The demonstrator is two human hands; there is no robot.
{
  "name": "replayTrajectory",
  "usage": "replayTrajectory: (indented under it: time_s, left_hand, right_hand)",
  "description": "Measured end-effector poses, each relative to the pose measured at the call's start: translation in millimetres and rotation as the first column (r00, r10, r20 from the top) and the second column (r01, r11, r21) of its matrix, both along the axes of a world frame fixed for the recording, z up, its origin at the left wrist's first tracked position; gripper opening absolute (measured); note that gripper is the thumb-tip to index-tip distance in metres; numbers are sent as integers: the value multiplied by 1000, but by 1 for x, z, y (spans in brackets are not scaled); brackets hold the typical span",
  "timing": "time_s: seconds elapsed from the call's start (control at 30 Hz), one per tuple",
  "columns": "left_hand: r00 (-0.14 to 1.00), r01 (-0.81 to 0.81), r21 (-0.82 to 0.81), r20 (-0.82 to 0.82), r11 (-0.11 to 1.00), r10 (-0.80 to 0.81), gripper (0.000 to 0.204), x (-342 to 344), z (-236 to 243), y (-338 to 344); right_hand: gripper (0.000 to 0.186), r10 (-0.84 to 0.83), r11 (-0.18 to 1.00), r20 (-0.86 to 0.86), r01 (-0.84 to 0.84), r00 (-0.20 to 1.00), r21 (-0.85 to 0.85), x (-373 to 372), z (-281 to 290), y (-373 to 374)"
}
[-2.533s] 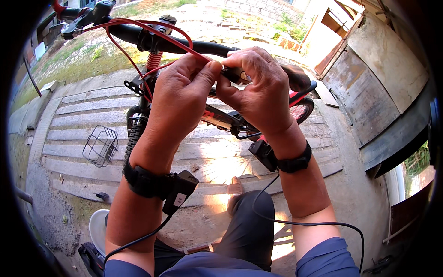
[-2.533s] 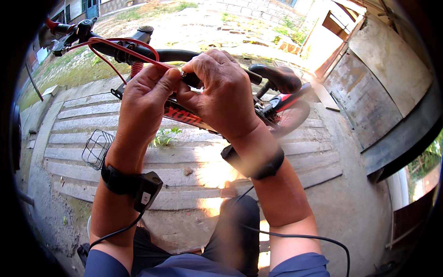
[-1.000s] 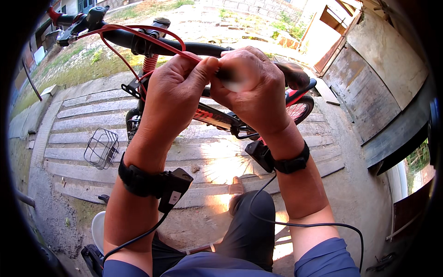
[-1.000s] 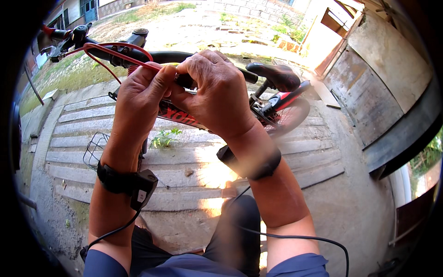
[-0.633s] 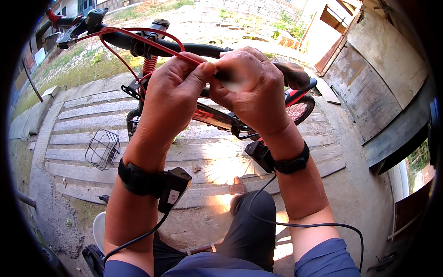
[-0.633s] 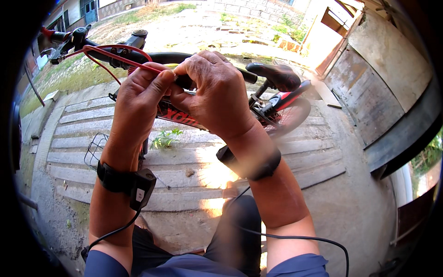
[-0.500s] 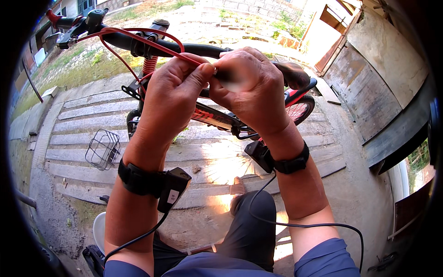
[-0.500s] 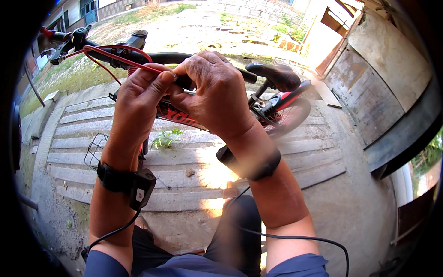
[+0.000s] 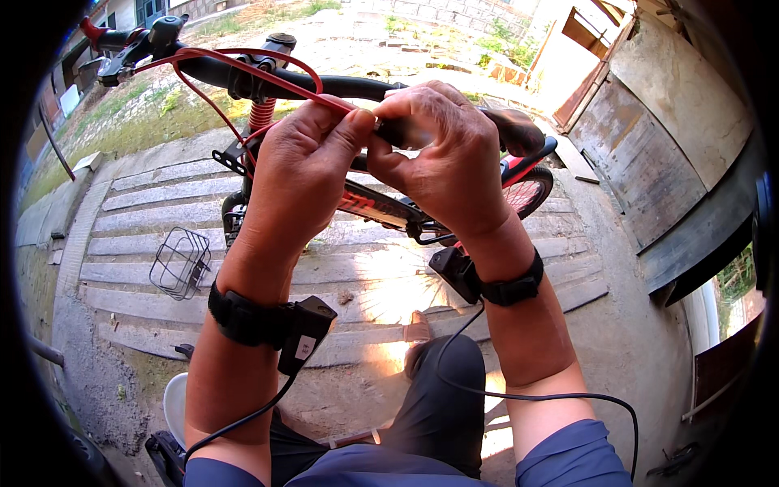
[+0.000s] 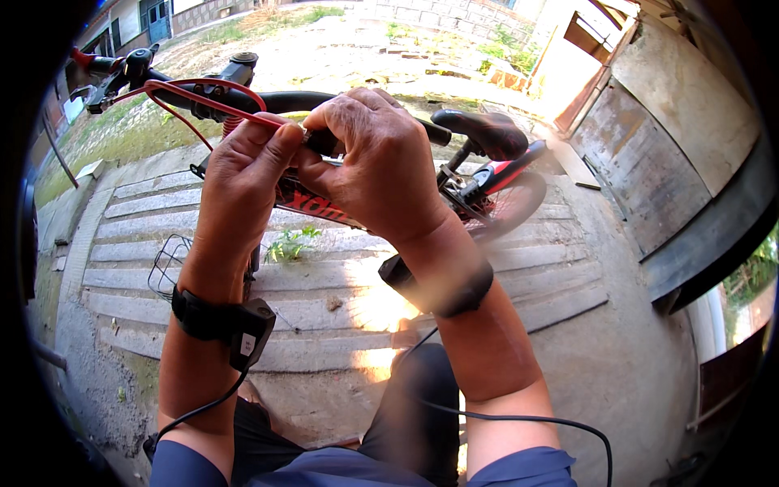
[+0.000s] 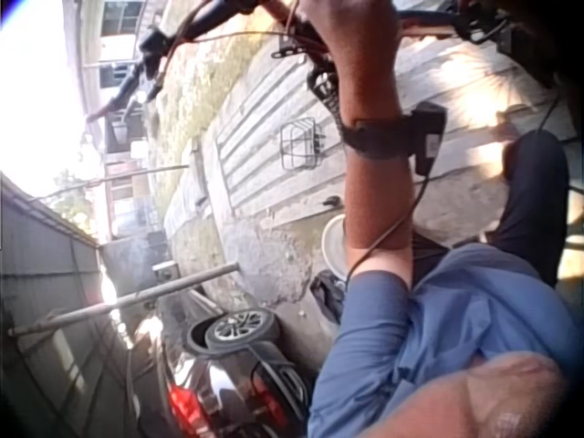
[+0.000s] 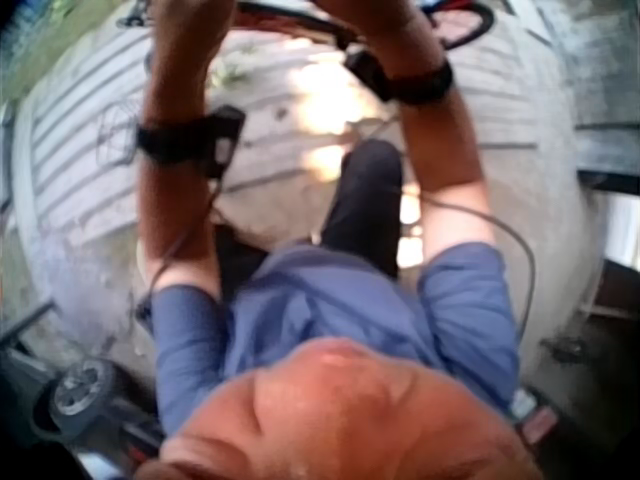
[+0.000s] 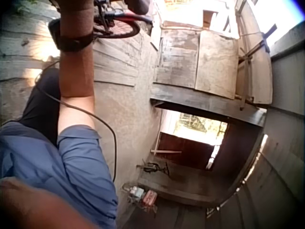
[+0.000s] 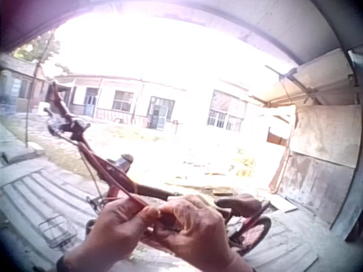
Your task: The person sits on the ground and works on a bicycle, specifically focusing on the handlebars. They use a screwdriver to adjust a red cable and a black plastic component attached to the handlebar stem. The person also handles a white plastic bowl and a black tool bag during the process.
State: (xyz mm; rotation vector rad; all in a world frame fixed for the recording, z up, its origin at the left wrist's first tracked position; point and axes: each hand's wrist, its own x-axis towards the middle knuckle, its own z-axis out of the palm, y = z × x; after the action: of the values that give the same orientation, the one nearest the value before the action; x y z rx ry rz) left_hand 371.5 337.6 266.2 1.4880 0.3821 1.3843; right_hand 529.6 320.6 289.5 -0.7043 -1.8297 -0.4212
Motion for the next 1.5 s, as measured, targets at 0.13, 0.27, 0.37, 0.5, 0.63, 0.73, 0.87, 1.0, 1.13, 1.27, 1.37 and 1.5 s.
replayTrajectory:
  time_s: [0.13,0.27,0.37,0.5,0.63,0.73,0.87,1.0,1.13,1.27,1.37,1.5]
  left_hand:
    - [1000,-3,16,9,1000,3,17,1,-1,1]
    - [999,-34,-23,-31,999,33,17,-1,-2,1]
    - [999,-47,5,2,999,47,17,0,-4,3]
    - [998,-48,27,38,998,47,18,1,-3,2]
    - [994,-113,30,1,993,113,17,0,-2,1]
    - [994,-111,31,19,993,110,16,1,-2,0]
    - [994,-104,4,43,995,103,15,4,-1,-1]
    - [992,-123,-11,28,992,124,13,3,0,-3]
    - [992,-122,5,24,992,122,13,2,0,-1]
    - [996,-90,-25,14,996,90,14,0,4,-6]
    - [994,-105,-39,-9,994,105,17,0,4,-6]
    - [989,-146,-23,-27,989,146,20,0,4,-6]
  right_hand:
    - [24,-25,998,48,28,999,-50,3,3,-4]
    - [27,-15,997,11,15,1000,-69,3,0,-3]
    - [29,-16,999,17,17,1000,-46,4,-1,-3]
    - [30,-24,1000,44,24,999,-7,3,-2,-2]
    - [31,-33,998,30,31,999,61,1,-5,1]
    - [30,-42,995,50,38,998,95,0,-7,4]
    - [27,-45,988,55,36,998,149,0,-9,7]
    - [28,-65,991,99,52,993,122,1,-7,3]
    - [26,-70,989,123,53,990,138,2,-4,4]
    - [26,-76,989,126,58,989,137,2,-5,5]
    - [24,-63,990,84,52,994,132,1,-6,7]
    - [24,-41,994,49,36,998,106,-1,-5,5]
